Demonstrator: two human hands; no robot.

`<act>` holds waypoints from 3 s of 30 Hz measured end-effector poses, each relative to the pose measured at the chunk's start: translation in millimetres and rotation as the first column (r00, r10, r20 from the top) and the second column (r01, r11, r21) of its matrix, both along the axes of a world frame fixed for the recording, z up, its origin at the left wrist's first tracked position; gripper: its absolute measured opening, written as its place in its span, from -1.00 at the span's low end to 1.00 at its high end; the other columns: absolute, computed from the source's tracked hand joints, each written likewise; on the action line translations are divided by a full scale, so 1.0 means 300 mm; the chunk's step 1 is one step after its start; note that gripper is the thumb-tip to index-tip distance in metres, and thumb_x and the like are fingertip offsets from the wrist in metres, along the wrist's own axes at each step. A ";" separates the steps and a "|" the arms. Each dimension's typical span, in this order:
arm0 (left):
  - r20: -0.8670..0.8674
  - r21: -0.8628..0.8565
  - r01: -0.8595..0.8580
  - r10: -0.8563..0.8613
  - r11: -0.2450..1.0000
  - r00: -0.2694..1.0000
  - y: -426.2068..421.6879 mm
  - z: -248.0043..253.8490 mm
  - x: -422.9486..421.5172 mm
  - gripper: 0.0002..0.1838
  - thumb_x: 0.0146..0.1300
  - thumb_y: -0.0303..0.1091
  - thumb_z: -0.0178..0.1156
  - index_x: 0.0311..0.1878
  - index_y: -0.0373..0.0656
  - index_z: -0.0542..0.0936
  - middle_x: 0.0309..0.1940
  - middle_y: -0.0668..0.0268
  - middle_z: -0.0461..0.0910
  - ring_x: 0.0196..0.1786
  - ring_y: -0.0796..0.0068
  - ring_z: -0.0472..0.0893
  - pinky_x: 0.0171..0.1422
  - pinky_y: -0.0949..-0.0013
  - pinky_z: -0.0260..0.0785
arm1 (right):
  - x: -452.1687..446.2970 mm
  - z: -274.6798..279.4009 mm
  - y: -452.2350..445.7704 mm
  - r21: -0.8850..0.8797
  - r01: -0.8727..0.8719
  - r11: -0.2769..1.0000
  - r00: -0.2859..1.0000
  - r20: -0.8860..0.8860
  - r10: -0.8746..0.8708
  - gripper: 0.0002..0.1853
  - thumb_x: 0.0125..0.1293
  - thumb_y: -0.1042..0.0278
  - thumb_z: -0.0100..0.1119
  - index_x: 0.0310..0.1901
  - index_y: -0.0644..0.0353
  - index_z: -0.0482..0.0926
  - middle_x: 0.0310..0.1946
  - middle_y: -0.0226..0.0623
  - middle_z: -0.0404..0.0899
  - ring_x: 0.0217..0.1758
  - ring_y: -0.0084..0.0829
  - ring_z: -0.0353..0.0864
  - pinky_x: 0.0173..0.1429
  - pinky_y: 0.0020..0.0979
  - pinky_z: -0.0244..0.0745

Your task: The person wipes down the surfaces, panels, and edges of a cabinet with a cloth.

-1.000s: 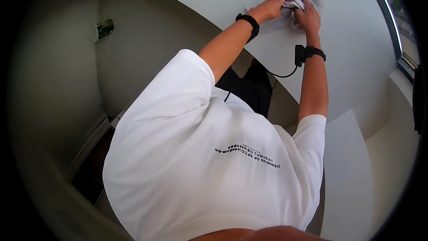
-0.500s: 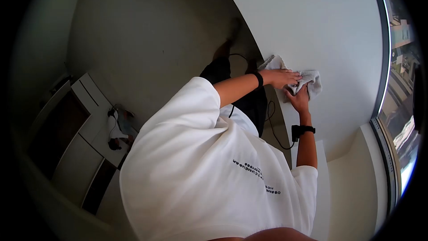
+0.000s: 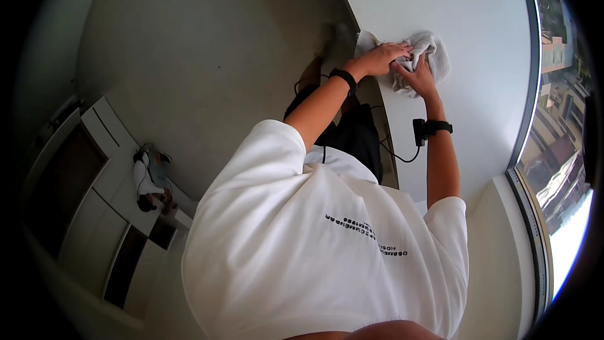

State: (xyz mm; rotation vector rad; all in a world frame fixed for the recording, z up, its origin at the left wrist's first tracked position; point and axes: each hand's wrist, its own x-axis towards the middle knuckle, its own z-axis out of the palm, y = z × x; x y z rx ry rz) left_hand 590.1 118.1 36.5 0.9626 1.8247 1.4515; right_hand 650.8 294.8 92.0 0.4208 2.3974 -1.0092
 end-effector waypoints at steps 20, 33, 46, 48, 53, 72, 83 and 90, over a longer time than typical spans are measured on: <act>0.488 -0.559 0.292 0.022 0.776 0.873 -0.140 -0.026 0.414 -0.27 0.15 -0.46 0.14 0.46 0.01 0.27 0.16 0.10 0.58 0.27 0.04 0.51 0.30 0.10 0.37 | 0.037 -0.022 -0.033 0.177 -0.315 0.932 0.893 -0.278 0.355 -0.51 0.04 0.34 0.33 0.09 0.00 0.54 0.00 0.01 0.55 0.11 0.17 0.51 0.17 0.08 0.44; 0.356 -0.202 -0.661 0.683 0.723 0.638 0.080 -0.047 0.238 -0.32 0.12 -0.50 0.28 0.31 -0.36 0.24 0.18 0.06 0.46 0.25 0.24 0.51 0.32 0.23 0.38 | -0.139 0.006 -0.041 0.137 -0.250 0.959 0.942 -0.194 0.273 -0.41 0.02 0.19 0.40 0.13 0.05 0.45 0.02 0.06 0.61 0.13 0.12 0.56 0.15 0.01 0.46; 0.790 -0.435 -0.588 0.603 0.682 0.115 0.099 0.107 0.293 -0.07 0.32 0.25 0.19 0.50 0.02 -0.08 0.31 0.04 0.34 0.26 0.12 0.51 0.32 0.00 0.42 | -0.077 -0.008 -0.054 0.279 -0.169 0.945 0.985 0.071 0.155 -0.17 0.01 -0.01 0.44 0.26 0.23 0.32 0.18 0.26 0.49 0.36 0.23 0.37 0.46 0.07 0.19; 0.884 -0.367 -0.500 0.462 0.784 0.075 0.062 0.161 0.332 -0.14 0.33 0.30 0.10 0.50 0.07 0.01 0.36 0.00 0.31 0.33 0.04 0.46 0.34 -0.02 0.40 | -0.051 0.066 -0.061 0.302 -0.224 0.927 0.974 0.036 0.224 -0.25 -0.06 0.06 0.48 0.15 0.19 0.39 0.07 0.16 0.55 0.21 0.20 0.49 0.28 0.06 0.39; 0.956 -0.251 -0.427 0.292 0.869 0.032 -0.004 0.111 0.199 -0.19 0.31 0.39 0.01 0.40 -0.05 0.31 0.31 0.06 0.36 0.24 0.16 0.51 0.32 0.09 0.36 | -0.103 0.140 -0.171 0.387 -0.206 0.899 0.978 0.045 0.204 -0.26 -0.10 0.04 0.53 0.07 0.24 0.41 -0.08 0.18 0.61 0.09 0.21 0.57 0.19 0.11 0.44; 0.414 -0.381 -0.617 0.724 0.689 0.552 0.056 0.073 -0.145 0.04 0.26 0.31 0.21 0.25 -0.70 0.24 0.04 -0.42 0.53 0.22 -0.19 0.55 0.25 0.13 0.43 | -0.351 0.095 -0.157 0.397 -0.340 0.853 0.932 0.021 0.362 -0.28 0.00 -0.09 0.46 0.00 0.38 0.48 -0.15 0.23 0.66 -0.03 0.22 0.65 0.09 0.07 0.55; 0.059 -0.220 -0.887 0.913 0.406 0.404 -0.035 0.164 -0.777 -0.44 0.42 -0.06 0.15 0.14 -0.46 0.38 -0.04 -0.33 0.55 0.05 -0.32 0.55 0.08 -0.05 0.42 | -1.032 0.081 -0.292 0.495 -0.375 0.784 0.858 -0.136 0.496 -0.57 0.25 0.04 0.21 -0.09 0.29 0.51 -0.19 0.24 0.65 -0.09 0.29 0.64 0.04 0.15 0.52; 0.026 -0.032 -0.894 0.894 0.447 0.446 -0.298 0.241 -1.077 -0.63 0.10 -0.58 0.31 -0.02 -0.34 0.45 -0.18 -0.08 0.60 -0.06 -0.10 0.61 0.01 0.10 0.46 | -1.379 0.113 -0.433 0.375 -0.591 0.714 0.718 -0.159 0.677 -0.44 0.11 0.20 0.34 0.14 0.23 0.48 -0.04 0.16 0.63 0.04 0.16 0.62 0.16 0.06 0.50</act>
